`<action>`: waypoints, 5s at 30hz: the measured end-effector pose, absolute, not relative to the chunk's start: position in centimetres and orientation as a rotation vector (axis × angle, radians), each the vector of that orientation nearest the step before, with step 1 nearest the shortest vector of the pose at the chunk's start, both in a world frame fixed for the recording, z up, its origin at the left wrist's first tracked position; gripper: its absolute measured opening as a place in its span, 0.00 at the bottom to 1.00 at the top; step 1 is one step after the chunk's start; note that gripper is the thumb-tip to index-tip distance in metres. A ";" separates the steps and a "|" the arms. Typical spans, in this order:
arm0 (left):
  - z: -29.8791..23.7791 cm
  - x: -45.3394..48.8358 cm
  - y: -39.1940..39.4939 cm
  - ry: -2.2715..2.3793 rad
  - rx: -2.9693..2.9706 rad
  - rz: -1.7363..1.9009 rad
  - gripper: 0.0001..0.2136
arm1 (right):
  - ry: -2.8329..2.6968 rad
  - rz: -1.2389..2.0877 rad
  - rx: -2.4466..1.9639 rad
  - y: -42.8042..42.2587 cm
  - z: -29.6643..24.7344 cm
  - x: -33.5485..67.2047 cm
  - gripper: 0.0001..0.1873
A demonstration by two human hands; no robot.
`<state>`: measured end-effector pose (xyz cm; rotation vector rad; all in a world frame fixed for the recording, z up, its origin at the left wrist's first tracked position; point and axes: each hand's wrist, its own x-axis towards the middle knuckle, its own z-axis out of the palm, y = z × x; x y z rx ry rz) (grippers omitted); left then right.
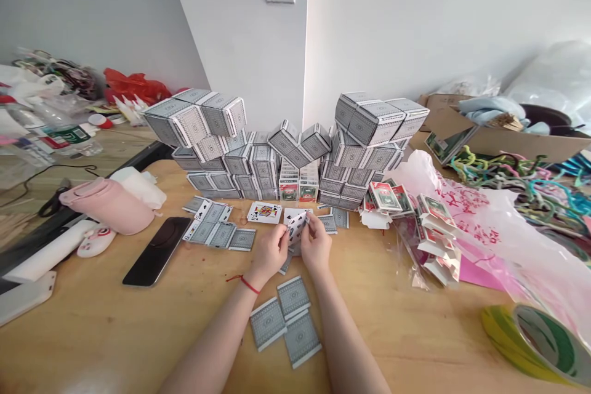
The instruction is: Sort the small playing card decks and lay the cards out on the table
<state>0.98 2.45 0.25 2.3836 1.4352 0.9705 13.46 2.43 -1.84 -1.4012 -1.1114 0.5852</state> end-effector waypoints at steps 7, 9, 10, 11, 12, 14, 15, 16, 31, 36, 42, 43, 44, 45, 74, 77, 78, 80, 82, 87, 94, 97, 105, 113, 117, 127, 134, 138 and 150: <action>0.3 1.3 2.1 1.400 2.489 1.019 0.08 | -1.120 0.472 -1.465 2.6 -2.0 13.7 0.19; 0.3 1.5 2.0 1.385 2.522 1.030 0.09 | -1.129 0.436 -1.488 2.6 -2.0 13.7 0.19; 0.3 1.5 2.0 1.378 2.536 1.032 0.09 | -1.131 0.416 -1.501 2.5 -2.0 13.7 0.18; 0.3 1.6 1.9 1.371 2.547 1.031 0.09 | -1.135 0.395 -1.516 2.5 -2.1 13.7 0.18; 0.3 1.6 1.9 1.362 2.556 1.027 0.09 | -1.138 0.375 -1.534 2.5 -2.0 13.7 0.18; 0.2 1.6 1.9 1.346 2.566 1.013 0.08 | -1.139 0.344 -1.574 2.4 -2.0 13.6 0.17; 0.2 1.5 1.9 1.345 2.564 1.008 0.08 | -1.136 0.339 -1.588 2.4 -2.0 13.6 0.16; 0.1 1.5 1.9 1.349 2.556 1.008 0.08 | -1.129 0.343 -1.592 2.4 -1.9 13.6 0.16; -0.7 0.9 2.4 1.583 2.252 1.148 0.05 | -1.371 0.464 -1.547 2.3 -1.4 13.1 0.13; -0.8 1.1 2.4 1.532 2.282 1.132 0.05 | -1.363 0.199 -1.742 2.0 -1.8 12.4 0.13; -0.7 0.9 2.6 1.587 2.227 1.184 0.05 | -1.324 0.457 -1.565 2.3 -1.4 12.6 0.12; -0.7 0.8 2.7 1.589 2.215 1.195 0.05 | -1.322 0.503 -1.538 2.4 -1.3 12.8 0.11; -0.7 0.8 2.7 1.591 2.206 1.201 0.06 | -1.325 0.530 -1.525 2.5 -1.3 12.9 0.11; -0.7 0.7 2.7 1.595 2.200 1.203 0.06 | -1.333 0.540 -1.525 2.6 -1.3 13.0 0.11; -0.6 0.7 3.2 1.577 2.031 1.183 0.05 | -1.500 0.493 -1.620 2.8 -2.0 13.0 0.12; -0.5 0.8 3.0 1.568 2.040 1.168 0.05 | -1.504 0.373 -1.687 2.7 -2.2 12.6 0.11; -0.4 0.9 3.0 1.562 2.039 1.160 0.06 | -1.491 0.340 -1.708 2.6 -2.3 12.5 0.11; -0.4 1.0 3.0 1.539 2.027 1.139 0.07 | -1.449 0.331 -1.719 2.6 -2.4 12.5 0.12; -0.4 0.9 3.1 1.514 1.999 1.133 0.07 | -1.388 0.414 -1.664 2.7 -2.4 12.7 0.13; -0.7 0.4 3.6 1.489 1.869 1.183 0.07 | -1.207 0.735 -1.436 3.4 -2.4 13.4 0.18; -0.8 -0.2 4.2 1.327 1.738 1.170 0.08 | -0.913 1.254 -1.068 3.3 -1.4 14.0 0.17; -0.6 -0.4 4.3 1.254 1.677 1.154 0.09 | -0.826 1.429 -0.933 3.1 -1.0 14.1 0.16; -0.5 -1.1 4.6 1.238 1.627 1.161 0.11 | -0.824 1.534 -0.881 3.0 -1.0 14.2 0.17; -0.3 -1.0 4.4 1.161 1.571 1.138 0.13 | -0.864 1.353 -1.067 3.2 -1.5 13.7 0.14; 0.3 -0.6 3.9 1.037 1.464 1.225 0.08 | -0.961 1.230 -1.150 3.3 -2.0 12.8 0.12; 0.3 1.2 3.2 1.032 1.126 1.269 0.14 | -1.148 1.024 -1.222 2.8 -2.2 11.9 0.08; 0.3 1.9 3.4 0.989 0.832 1.355 0.14 | -1.212 1.021 -1.261 2.4 -2.1 11.5 0.05; 0.5 1.8 3.5 0.965 0.765 1.382 0.12 | -1.241 0.983 -1.269 2.2 -1.6 11.2 0.06; 0.6 1.8 3.5 1.104 0.819 1.350 0.15 | -1.114 1.093 -1.251 2.4 -1.9 11.3 0.10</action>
